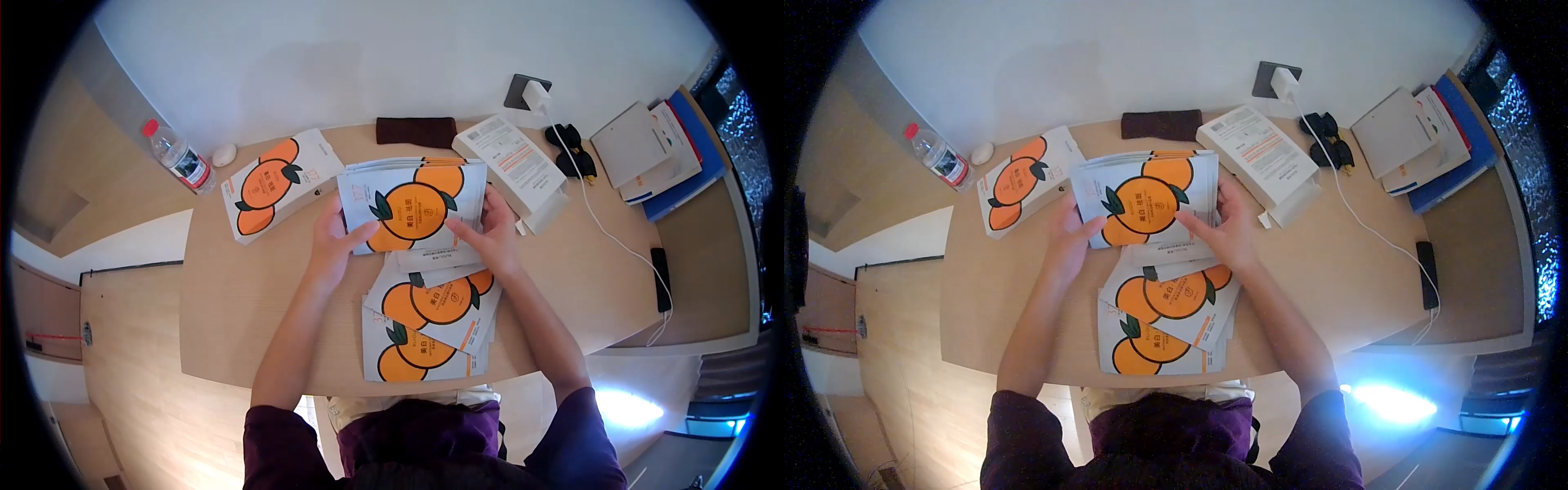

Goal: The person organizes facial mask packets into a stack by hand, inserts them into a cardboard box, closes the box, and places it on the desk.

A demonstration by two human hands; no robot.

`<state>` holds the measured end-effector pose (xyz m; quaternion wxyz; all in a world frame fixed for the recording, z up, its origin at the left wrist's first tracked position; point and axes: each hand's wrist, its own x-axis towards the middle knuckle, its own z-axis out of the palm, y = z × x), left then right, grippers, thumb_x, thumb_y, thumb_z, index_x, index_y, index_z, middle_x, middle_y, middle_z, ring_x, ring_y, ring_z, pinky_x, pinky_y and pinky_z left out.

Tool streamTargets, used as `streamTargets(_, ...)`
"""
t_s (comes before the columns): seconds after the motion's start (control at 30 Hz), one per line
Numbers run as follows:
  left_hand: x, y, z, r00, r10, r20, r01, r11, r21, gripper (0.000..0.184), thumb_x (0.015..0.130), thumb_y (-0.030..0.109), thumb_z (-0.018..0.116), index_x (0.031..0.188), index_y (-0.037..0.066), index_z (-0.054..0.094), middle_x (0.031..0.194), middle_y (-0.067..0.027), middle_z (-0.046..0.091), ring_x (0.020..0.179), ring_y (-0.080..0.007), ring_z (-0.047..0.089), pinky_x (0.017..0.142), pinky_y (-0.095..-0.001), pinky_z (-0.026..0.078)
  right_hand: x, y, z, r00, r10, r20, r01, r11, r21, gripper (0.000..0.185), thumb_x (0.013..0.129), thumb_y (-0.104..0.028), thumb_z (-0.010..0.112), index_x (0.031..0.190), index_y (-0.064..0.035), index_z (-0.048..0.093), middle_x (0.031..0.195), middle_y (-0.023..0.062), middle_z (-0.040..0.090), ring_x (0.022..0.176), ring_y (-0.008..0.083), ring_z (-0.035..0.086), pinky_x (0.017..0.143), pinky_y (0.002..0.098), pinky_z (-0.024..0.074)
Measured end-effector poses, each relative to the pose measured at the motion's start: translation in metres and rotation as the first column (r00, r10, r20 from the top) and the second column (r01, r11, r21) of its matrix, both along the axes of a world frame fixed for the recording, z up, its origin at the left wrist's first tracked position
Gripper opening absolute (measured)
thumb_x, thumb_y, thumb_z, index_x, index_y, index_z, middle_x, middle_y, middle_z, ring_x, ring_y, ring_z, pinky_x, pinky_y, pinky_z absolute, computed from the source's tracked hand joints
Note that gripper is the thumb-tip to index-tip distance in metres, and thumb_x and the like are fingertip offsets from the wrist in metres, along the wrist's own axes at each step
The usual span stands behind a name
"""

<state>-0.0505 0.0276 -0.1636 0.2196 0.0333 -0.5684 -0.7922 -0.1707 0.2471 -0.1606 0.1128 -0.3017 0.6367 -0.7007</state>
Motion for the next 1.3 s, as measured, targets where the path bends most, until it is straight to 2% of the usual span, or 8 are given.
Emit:
streamTargets(0.2,0.003,0.005,0.001,0.989,-0.008,0.146,0.033,0.985,-0.167,0.075,0.071,-0.003,0.077,0.136,0.005,0.039,0.117,-0.0088,0.059,0.11,-0.0178,0.057,0.092,-0.0337,0.05,-0.005,0.002,-0.006,0.996,0.084,0.023,-0.083,0.996,-0.025,0.066,0.077,0.004,0.072,0.133,-0.0024,0.038,0.119,0.0093,0.058,0.111,0.0174,0.055,0.095,0.0319,0.0461)
streamTargets(0.4,0.002,0.016,0.009,0.999,-0.031,0.026,0.032,0.999,-0.016,0.086,0.066,0.0,0.081,0.139,0.005,0.036,0.119,-0.0098,0.058,0.11,-0.0186,0.058,0.093,-0.0332,0.05,0.001,0.004,-0.006,0.987,0.152,0.053,-0.148,0.986,-0.071,0.075,0.073,0.002,0.076,0.134,-0.0028,0.034,0.128,0.0093,0.051,0.119,0.0191,0.049,0.104,0.0356,0.0398)
streamTargets(0.5,-0.001,0.014,0.005,0.997,0.027,-0.074,-0.05,0.94,-0.337,0.079,0.065,0.003,0.084,0.133,0.002,0.044,0.115,-0.0105,0.061,0.106,-0.0176,0.06,0.091,-0.0328,0.051,0.0,0.002,-0.006,0.986,0.16,0.047,-0.153,0.98,-0.13,0.076,0.071,0.0,0.078,0.134,-0.003,0.035,0.128,0.0088,0.052,0.119,0.0187,0.05,0.105,0.0359,0.0386)
streamTargets(0.6,0.005,0.011,-0.001,0.99,0.068,0.127,-0.005,0.897,-0.442,0.066,0.063,0.005,0.086,0.12,0.0,0.054,0.109,-0.0099,0.066,0.101,-0.0166,0.063,0.089,-0.0323,0.052,-0.001,0.005,0.0,0.972,0.177,0.155,-0.165,0.982,-0.091,0.075,0.069,-0.002,0.08,0.132,-0.0034,0.039,0.125,0.0083,0.054,0.118,0.018,0.05,0.105,0.0359,0.038)
streamTargets(0.8,0.007,0.02,-0.004,0.998,-0.002,0.07,0.01,0.993,-0.115,0.046,0.067,0.004,0.084,0.106,-0.002,0.062,0.101,-0.0098,0.069,0.093,-0.0161,0.065,0.084,-0.0311,0.054,0.0,0.013,-0.006,0.936,0.239,0.258,-0.21,0.968,-0.137,0.053,0.079,-0.015,0.076,0.124,-0.0041,0.051,0.117,0.0065,0.06,0.107,0.016,0.056,0.094,0.0332,0.0455)
streamTargets(0.9,0.006,0.02,-0.008,0.996,-0.009,0.093,0.021,0.991,-0.133,0.043,0.068,0.002,0.083,0.106,-0.003,0.062,0.099,-0.0101,0.069,0.092,-0.0158,0.066,0.083,-0.0301,0.054,-0.005,0.016,-0.02,0.878,0.224,0.424,-0.152,0.969,-0.197,0.044,0.083,-0.021,0.073,0.119,-0.0047,0.055,0.111,0.0053,0.063,0.096,0.0126,0.058,0.081,0.0288,0.0494)
streamTargets(1.0,0.006,0.016,-0.013,0.995,-0.01,0.104,0.039,0.959,-0.282,0.047,0.069,0.001,0.082,0.11,-0.002,0.06,0.1,-0.0099,0.069,0.093,-0.0155,0.065,0.083,-0.0293,0.054,-0.003,0.013,-0.021,0.919,0.175,0.353,-0.13,0.981,-0.146,0.034,0.084,-0.02,0.073,0.112,-0.005,0.061,0.101,0.0032,0.066,0.086,0.0092,0.058,0.071,0.0242,0.0491)
streamTargets(1.3,0.007,0.021,-0.006,0.994,0.092,0.064,-0.058,0.912,-0.406,0.054,0.069,0.004,0.083,0.114,-0.002,0.054,0.106,-0.0099,0.065,0.097,-0.0161,0.063,0.085,-0.0309,0.052,0.001,0.016,-0.002,0.952,0.182,0.245,-0.168,0.983,-0.075,0.022,0.077,-0.012,0.079,0.095,-0.0041,0.07,0.091,0.0029,0.07,0.082,0.0085,0.062,0.072,0.0233,0.0503)
